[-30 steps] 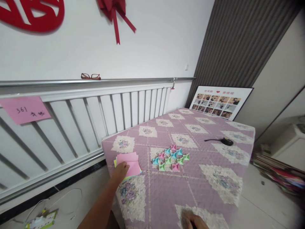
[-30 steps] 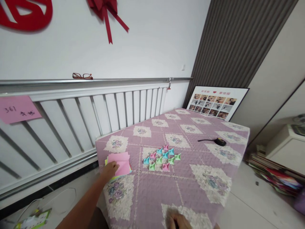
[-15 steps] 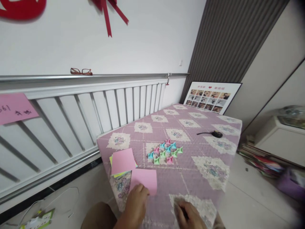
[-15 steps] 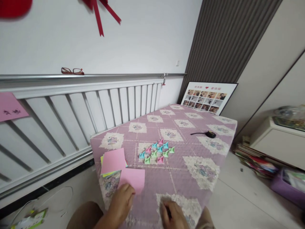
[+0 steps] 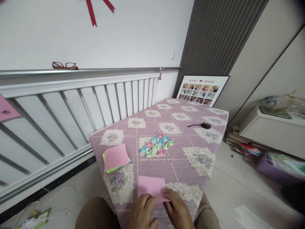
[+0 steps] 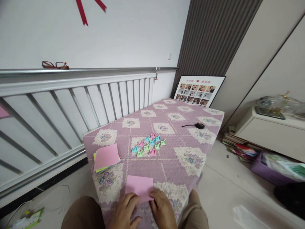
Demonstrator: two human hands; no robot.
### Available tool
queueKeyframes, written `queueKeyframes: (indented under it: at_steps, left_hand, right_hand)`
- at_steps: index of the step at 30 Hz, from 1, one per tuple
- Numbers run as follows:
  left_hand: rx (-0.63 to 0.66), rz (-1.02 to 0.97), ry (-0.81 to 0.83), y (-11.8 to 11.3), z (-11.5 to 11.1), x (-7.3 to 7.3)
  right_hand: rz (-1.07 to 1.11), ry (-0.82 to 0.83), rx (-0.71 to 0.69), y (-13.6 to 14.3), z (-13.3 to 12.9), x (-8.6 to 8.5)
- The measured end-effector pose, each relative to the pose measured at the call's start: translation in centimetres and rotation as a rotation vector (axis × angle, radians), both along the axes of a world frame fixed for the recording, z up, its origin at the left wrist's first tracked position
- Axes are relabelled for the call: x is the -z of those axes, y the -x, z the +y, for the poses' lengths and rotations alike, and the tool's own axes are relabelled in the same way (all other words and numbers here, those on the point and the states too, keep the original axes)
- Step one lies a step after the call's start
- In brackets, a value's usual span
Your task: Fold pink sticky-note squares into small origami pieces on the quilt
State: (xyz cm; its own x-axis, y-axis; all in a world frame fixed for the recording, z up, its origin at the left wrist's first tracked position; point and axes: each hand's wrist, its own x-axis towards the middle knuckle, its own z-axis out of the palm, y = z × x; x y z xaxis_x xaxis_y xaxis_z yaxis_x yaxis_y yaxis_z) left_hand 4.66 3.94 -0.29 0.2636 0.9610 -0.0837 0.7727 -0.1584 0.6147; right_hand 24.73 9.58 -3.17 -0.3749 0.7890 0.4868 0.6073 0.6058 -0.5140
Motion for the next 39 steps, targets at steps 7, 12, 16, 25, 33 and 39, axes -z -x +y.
queueKeyframes:
  at_steps: [7,12,16,25,33,39]
  left_hand:
    - [-0.287,0.024,-0.096,4.5,0.7,1.5]
    - [-0.213,-0.015,-0.086,3.4,2.4,0.2]
    - [-0.267,-0.008,0.02,2.8,2.4,0.4]
    - [-0.504,-0.172,0.003,2.3,2.0,1.2]
    - [0.049,0.183,-0.314,0.8,-0.1,1.7]
    - [0.236,0.242,-0.173,0.2,0.4,2.1]
  right_hand:
    - [0.049,0.085,0.011,0.3,-0.2,-0.8]
    - [0.02,0.192,0.009,0.3,-0.5,-2.1]
    - [0.036,0.272,0.088,0.3,-0.5,-1.9]
    - [0.028,0.379,0.211,0.6,0.2,-0.8]
    - [-0.047,0.402,0.272,1.1,0.5,-1.0]
    - [-0.062,0.428,0.276,1.2,0.5,-1.1]
